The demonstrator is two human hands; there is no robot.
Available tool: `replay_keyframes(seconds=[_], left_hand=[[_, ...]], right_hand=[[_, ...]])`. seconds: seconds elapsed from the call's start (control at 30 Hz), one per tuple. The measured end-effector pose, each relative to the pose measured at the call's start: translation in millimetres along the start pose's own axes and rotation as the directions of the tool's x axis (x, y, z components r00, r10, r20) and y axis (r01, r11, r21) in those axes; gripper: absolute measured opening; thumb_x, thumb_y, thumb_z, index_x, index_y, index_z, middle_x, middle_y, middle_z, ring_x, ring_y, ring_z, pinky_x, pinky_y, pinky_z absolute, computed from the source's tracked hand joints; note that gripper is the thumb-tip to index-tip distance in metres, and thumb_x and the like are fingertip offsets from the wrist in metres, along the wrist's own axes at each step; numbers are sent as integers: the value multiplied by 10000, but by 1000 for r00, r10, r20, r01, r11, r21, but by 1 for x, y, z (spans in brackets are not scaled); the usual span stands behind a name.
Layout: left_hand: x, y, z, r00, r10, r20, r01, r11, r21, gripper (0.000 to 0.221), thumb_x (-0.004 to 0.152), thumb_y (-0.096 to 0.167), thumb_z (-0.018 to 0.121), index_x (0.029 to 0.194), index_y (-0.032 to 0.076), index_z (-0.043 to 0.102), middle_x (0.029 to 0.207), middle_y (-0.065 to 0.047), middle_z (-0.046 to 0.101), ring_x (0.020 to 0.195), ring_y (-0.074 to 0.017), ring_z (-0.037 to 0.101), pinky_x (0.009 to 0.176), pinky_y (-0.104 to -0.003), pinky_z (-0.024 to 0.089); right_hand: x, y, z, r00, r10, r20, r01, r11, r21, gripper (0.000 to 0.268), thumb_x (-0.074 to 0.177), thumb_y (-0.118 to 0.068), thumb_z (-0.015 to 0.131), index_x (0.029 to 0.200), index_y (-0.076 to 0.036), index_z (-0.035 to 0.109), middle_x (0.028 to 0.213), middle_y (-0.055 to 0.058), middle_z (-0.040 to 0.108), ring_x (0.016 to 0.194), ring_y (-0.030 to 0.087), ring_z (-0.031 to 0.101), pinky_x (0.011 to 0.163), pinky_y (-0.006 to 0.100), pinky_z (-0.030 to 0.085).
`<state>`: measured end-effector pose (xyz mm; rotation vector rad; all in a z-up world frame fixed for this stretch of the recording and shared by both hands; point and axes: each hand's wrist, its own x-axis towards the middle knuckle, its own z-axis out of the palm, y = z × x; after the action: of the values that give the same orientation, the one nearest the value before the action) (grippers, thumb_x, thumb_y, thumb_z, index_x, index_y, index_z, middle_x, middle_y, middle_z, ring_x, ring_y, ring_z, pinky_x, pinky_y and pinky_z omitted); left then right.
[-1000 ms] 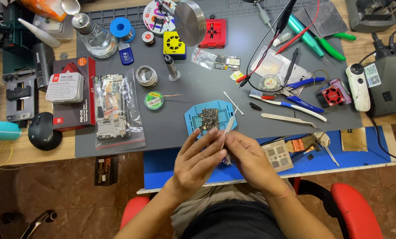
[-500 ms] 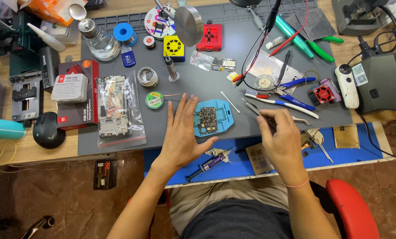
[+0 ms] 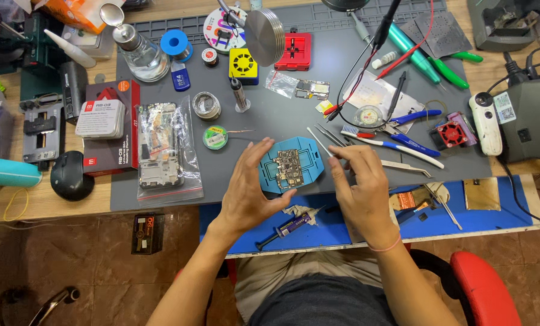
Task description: The person uses a soldering iron and tweezers to work on a circuit board, then handles small electronic components and wires.
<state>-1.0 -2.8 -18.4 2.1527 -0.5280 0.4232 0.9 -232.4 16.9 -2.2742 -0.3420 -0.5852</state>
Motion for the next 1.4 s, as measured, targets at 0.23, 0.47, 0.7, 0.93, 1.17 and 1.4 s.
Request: replay_keyframes(seconds=[0.23,0.47,0.7,0.93,1.17,1.4], left_hand=[[2,3,-2,999,-26,-37,27,999,21,997,698,282,984,1474,31,410,1431,-170,606,1384,-377,578,1266,-560,338],[7,5,-1,991,-109,-75,116,989,92,881,768,273,956,1403,18,402,1426,-222,563,1443,-451,485,1268,-625,244],[2,0,0,991,-134,-23,136,974,179,864,800,362,932,1405,27,414,1443,-205,544,1482,-430,439,1285,-615,202],[4,3,-3,992,-113,51,101,974,203,858,849,388,877,1469,65,380,1557,-160,484,1570,-392,352,1315,-621,179],[6,5,-3,991,-119,58,105,973,205,880,836,354,881,1487,74,359,1562,-170,482,1570,-418,363,1319,-624,177],[0,1,-2,991,-131,39,120,971,208,847,878,366,860,1491,72,355,1556,-125,475,1566,-399,375,1321,-636,177]], right_hand=[[4,3,-6,1000,-13,-9,13,1000,-2,174,1048,-99,692,1209,-78,755,1020,75,665,826,257,623,717,356,533],[33,69,-49,989,-84,-121,57,977,-207,198,1087,62,692,1284,57,712,1117,207,622,933,373,619,791,439,527],[126,89,-29,989,-45,142,60,994,-97,178,1041,-68,751,1216,-37,754,1038,154,731,979,357,688,826,414,562],[134,93,-101,967,188,173,-133,948,-289,288,1045,-94,633,1309,0,700,1182,145,747,990,288,692,855,452,518],[58,101,-133,807,581,111,-403,677,-615,785,903,-527,739,1486,-21,594,1381,275,565,1301,469,463,1065,542,394],[42,144,-115,863,496,100,-267,615,-742,711,859,-611,747,1314,-66,727,1145,282,614,1102,494,507,934,541,447]])
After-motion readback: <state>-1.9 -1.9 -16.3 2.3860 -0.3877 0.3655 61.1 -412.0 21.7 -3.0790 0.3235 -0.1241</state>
